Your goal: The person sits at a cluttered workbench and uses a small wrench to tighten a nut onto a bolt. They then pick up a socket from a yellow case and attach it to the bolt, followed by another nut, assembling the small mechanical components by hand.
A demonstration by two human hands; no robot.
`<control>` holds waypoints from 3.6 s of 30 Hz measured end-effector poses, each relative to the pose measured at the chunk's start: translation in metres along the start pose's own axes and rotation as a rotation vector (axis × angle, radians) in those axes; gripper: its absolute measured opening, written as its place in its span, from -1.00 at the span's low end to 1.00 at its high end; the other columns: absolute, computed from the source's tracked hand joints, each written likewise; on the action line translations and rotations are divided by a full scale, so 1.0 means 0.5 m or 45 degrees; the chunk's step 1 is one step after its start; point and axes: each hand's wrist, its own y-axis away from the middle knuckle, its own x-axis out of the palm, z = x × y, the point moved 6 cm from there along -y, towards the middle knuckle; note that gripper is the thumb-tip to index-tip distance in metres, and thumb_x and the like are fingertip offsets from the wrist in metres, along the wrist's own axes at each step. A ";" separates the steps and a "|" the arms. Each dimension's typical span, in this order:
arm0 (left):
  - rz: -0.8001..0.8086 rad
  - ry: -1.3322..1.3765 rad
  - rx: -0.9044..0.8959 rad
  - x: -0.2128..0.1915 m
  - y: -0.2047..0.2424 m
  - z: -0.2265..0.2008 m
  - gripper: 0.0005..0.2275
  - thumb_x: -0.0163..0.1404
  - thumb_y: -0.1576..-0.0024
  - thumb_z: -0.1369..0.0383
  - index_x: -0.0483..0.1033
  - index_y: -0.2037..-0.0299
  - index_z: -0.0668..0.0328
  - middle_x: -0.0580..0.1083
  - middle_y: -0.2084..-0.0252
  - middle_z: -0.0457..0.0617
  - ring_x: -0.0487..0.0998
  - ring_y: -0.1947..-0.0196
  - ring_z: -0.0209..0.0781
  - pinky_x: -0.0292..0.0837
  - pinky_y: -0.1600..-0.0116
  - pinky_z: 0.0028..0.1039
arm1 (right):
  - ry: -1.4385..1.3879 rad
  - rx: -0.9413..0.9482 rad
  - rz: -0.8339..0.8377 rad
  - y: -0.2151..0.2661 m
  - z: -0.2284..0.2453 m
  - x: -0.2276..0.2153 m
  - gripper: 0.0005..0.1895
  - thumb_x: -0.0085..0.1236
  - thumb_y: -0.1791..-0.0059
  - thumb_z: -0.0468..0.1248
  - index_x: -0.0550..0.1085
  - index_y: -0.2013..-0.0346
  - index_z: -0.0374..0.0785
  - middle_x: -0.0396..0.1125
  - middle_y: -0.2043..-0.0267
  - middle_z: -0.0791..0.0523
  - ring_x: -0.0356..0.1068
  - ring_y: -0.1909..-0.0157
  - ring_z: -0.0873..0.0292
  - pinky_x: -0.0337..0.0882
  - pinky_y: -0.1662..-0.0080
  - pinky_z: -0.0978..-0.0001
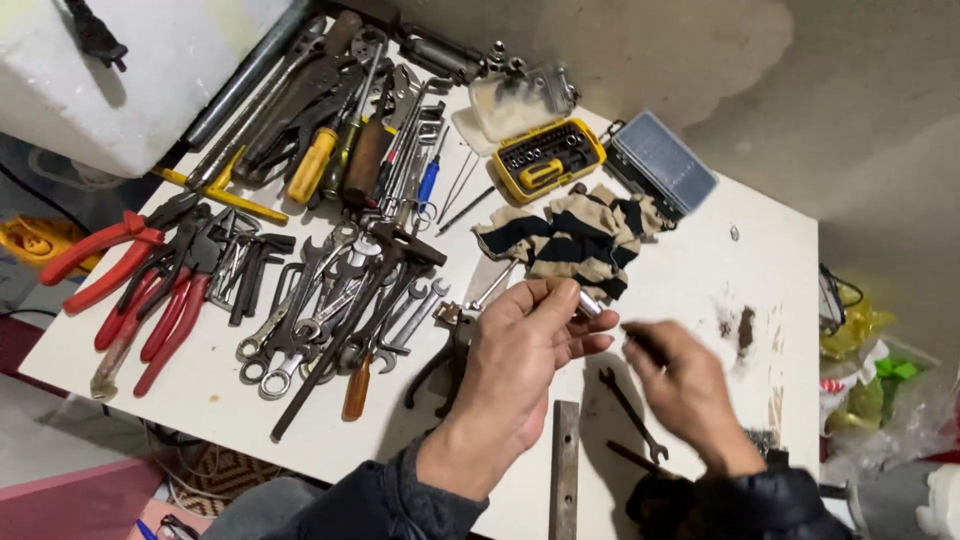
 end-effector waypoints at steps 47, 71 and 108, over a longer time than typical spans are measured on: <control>-0.023 0.336 -0.264 -0.032 -0.049 0.019 -0.88 -0.01 -0.28 0.48 0.45 0.23 0.46 0.50 0.32 0.27 0.60 0.30 0.09 0.60 0.17 -0.27 | 0.428 -0.788 -0.411 -0.581 0.170 0.071 -0.86 0.20 0.00 -0.28 0.65 0.28 -0.26 0.47 0.37 0.02 0.43 0.34 -0.07 0.41 0.29 0.09; -0.078 0.129 -0.278 -0.022 -0.040 0.045 -0.87 -0.04 -0.26 0.37 0.50 0.11 0.24 0.57 0.19 0.10 0.61 0.16 -0.06 0.44 0.11 -0.40 | -0.380 -0.676 -0.483 0.148 0.208 -0.118 -0.71 0.30 0.07 -0.32 0.55 0.06 -0.30 0.45 0.30 0.11 0.40 0.34 0.27 0.43 0.16 0.48; 0.096 0.075 0.060 -0.057 -0.045 0.014 -0.86 0.14 -0.10 0.41 0.52 0.20 0.26 0.58 0.26 0.18 0.64 0.25 -0.05 0.61 0.22 -0.39 | 0.699 -0.374 0.226 0.149 -0.150 0.081 -0.76 0.20 0.03 -0.05 0.53 0.17 -0.08 0.38 0.29 0.14 0.47 0.35 -0.06 0.43 0.40 0.07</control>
